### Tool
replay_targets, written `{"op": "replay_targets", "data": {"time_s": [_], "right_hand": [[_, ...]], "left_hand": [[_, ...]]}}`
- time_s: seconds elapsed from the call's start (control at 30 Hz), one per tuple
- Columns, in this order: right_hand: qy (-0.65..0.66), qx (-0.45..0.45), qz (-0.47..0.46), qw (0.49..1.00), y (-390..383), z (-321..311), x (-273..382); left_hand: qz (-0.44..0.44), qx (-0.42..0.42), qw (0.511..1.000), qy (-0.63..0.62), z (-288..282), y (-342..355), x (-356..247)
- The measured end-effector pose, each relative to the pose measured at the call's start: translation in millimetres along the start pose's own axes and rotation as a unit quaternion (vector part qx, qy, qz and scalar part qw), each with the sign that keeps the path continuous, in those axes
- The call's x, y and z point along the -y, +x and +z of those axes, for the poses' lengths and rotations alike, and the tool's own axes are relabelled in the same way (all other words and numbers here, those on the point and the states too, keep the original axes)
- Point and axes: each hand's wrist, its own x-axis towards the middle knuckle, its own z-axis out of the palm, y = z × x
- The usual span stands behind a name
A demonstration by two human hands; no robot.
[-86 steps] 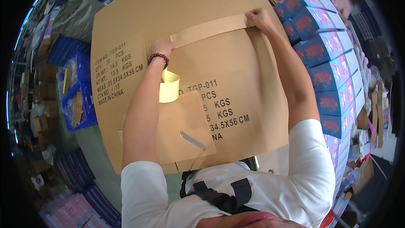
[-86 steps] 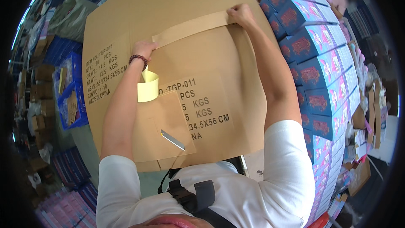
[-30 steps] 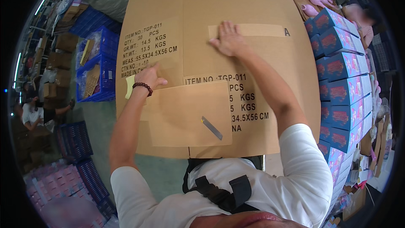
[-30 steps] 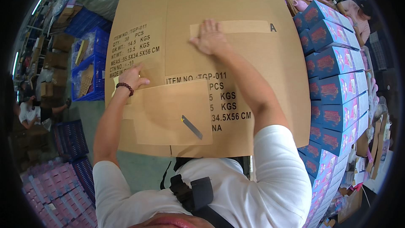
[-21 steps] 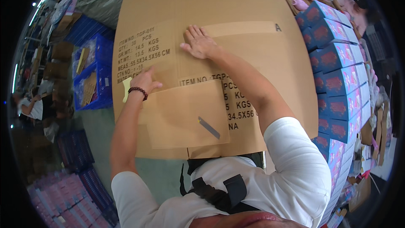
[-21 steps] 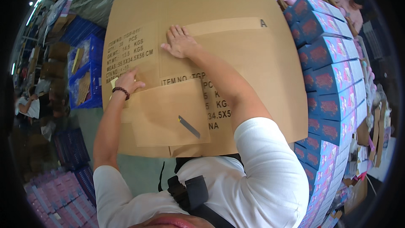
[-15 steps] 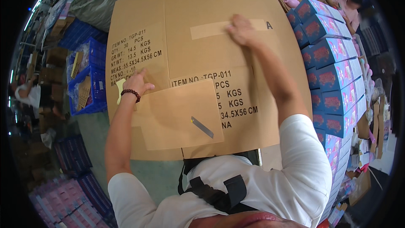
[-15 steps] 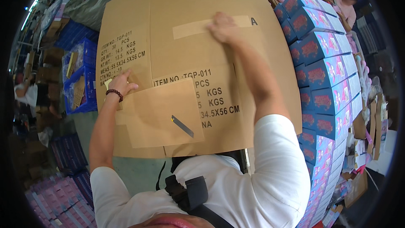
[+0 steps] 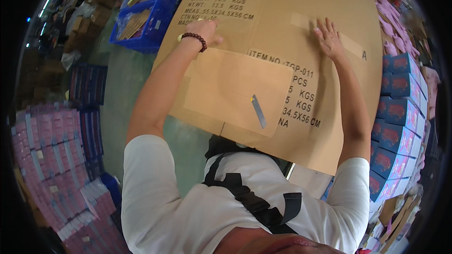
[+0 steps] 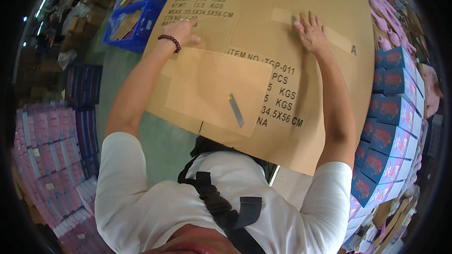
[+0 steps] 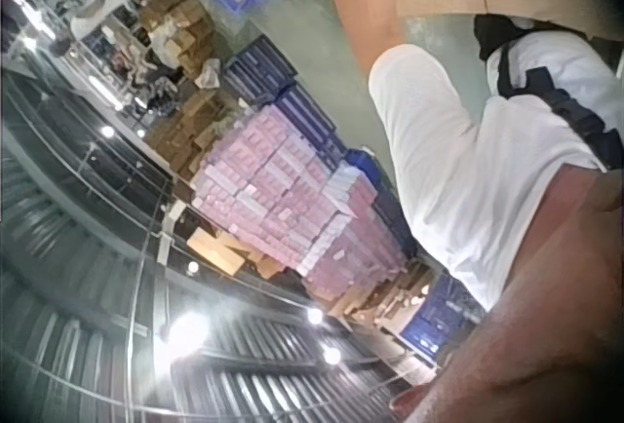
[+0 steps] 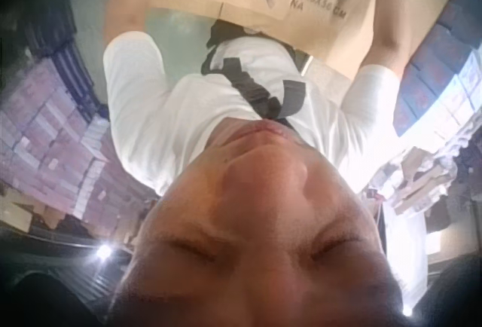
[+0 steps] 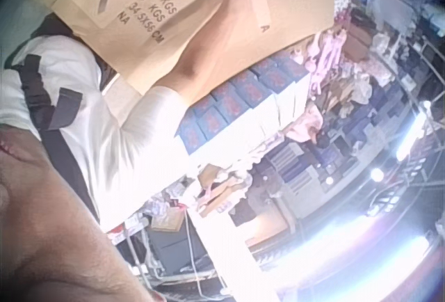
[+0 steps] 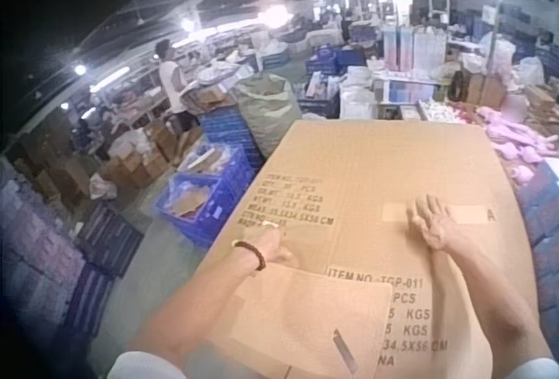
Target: The person applies printed cardboard labels to large flat cardboard boxes using yellow adhesive tape. They position each label, smooth it down, and secure it with tape, repeating the process for multiple boxes.
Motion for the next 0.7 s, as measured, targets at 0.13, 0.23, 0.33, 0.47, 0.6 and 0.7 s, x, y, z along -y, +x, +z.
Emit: {"op": "replay_targets", "data": {"time_s": [0.13,0.23,0.33,0.47,0.6,0.7], "right_hand": [[0.079,-0.008,-0.103,0.992,-21.9,-15.4,70.3],[0.138,-0.021,-0.146,0.979,-55.6,-34.2,118.4],[0.211,-0.010,-0.180,0.961,-91.5,-41.6,175.6],[0.210,0.009,-0.194,0.958,-126.5,-26.2,255.1],[0.231,-0.029,-0.052,0.971,-153.3,-13.1,278.3],[0.156,-0.043,0.053,0.985,-186.1,-9.8,269.0]], "left_hand": [[0.022,-0.172,0.967,-0.186,-37.0,-53.4,43.4],[-0.001,-0.158,0.835,-0.527,-58.4,-93.6,68.7],[0.055,-0.148,0.702,-0.695,-55.9,-126.9,80.5],[0.014,-0.122,0.764,-0.633,-25.6,-149.9,99.8],[-0.042,-0.135,0.846,-0.514,17.6,-164.4,135.4],[0.019,-0.192,0.914,-0.357,43.4,-167.2,151.7]]}}
